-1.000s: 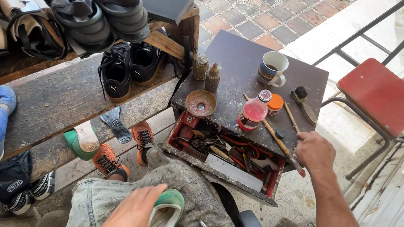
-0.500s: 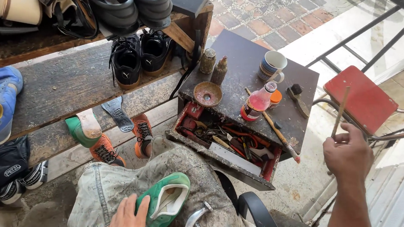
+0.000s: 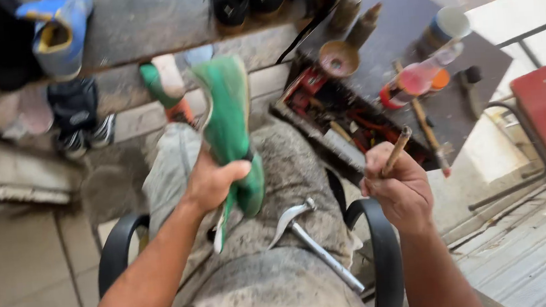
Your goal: Repairing a green shoe by applying adhesive with a brush and hammering the sole to secure it
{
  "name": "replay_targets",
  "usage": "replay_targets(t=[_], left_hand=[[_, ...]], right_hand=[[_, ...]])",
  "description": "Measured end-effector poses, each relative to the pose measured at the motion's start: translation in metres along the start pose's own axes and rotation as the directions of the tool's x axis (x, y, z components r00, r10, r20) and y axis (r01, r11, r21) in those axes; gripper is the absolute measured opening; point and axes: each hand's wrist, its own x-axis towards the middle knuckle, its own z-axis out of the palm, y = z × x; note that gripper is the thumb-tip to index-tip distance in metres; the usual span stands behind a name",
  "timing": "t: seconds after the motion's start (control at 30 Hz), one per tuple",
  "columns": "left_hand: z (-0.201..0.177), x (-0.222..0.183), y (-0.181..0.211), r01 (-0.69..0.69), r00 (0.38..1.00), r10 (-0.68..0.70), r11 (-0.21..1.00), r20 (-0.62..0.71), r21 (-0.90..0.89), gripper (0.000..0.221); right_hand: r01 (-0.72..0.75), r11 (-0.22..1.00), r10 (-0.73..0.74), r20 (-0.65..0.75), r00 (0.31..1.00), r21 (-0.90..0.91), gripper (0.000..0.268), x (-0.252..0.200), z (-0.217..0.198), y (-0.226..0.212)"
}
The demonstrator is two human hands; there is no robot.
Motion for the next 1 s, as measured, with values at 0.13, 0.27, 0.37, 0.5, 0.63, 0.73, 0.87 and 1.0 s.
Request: replay_targets(t=[0.13, 0.27, 0.37, 0.5, 0.63, 0.73, 0.87, 1.0], left_hand=[[0.050, -0.014, 0.057, -0.141, 0.986, 0.166, 0.836, -0.001, -0.531, 0.060], [0.054, -0.014, 0.040, -0.102, 0.985, 0.138, 0.951, 0.108, -0.294, 0.075], [0.061, -0.027, 0.065, -0.104, 0.990, 0.123, 0.968, 0.070, -0.230, 0.087], [0.058, -0.033, 0.074, -0.081, 0.996, 0.080, 0.996, -0.029, -0.036, 0.091], [0.054, -0.030, 0.056, 0.025, 0.997, -0.012, 0.987, -0.082, 0.161, 0.065], [0.048, -0.032, 0.062, 0.031, 0.995, -0.011, 0.979, -0.099, 0.203, 0.045], [0.054, -0.020, 0.012, 0.077, 0.990, -0.052, 0.978, -0.132, 0.193, 0.031], [0.053, -0.016, 0.003, 0.121, 0.985, -0.102, 0.983, -0.142, 0.136, 0.026]], right_hand=[[-0.089, 0.996, 0.092, 0.189, 0.978, -0.024, 0.027, 0.012, 0.059, 0.028], [-0.141, 0.990, 0.144, 0.185, 0.972, -0.030, 0.030, 0.019, 0.081, 0.029], [-0.164, 0.982, 0.179, 0.182, 0.967, -0.095, 0.032, 0.013, 0.085, 0.024], [-0.142, 0.965, 0.182, 0.172, 0.968, -0.220, 0.035, 0.001, 0.085, 0.025], [-0.226, 0.951, 0.263, 0.167, 0.950, -0.212, 0.032, -0.002, 0.081, 0.033], [-0.297, 0.934, 0.324, 0.124, 0.938, -0.197, 0.029, 0.000, 0.069, 0.051], [-0.335, 0.928, 0.354, 0.105, 0.929, -0.161, 0.027, 0.006, 0.069, 0.060], [-0.358, 0.921, 0.374, 0.098, 0.922, -0.153, 0.025, 0.007, 0.067, 0.068]])
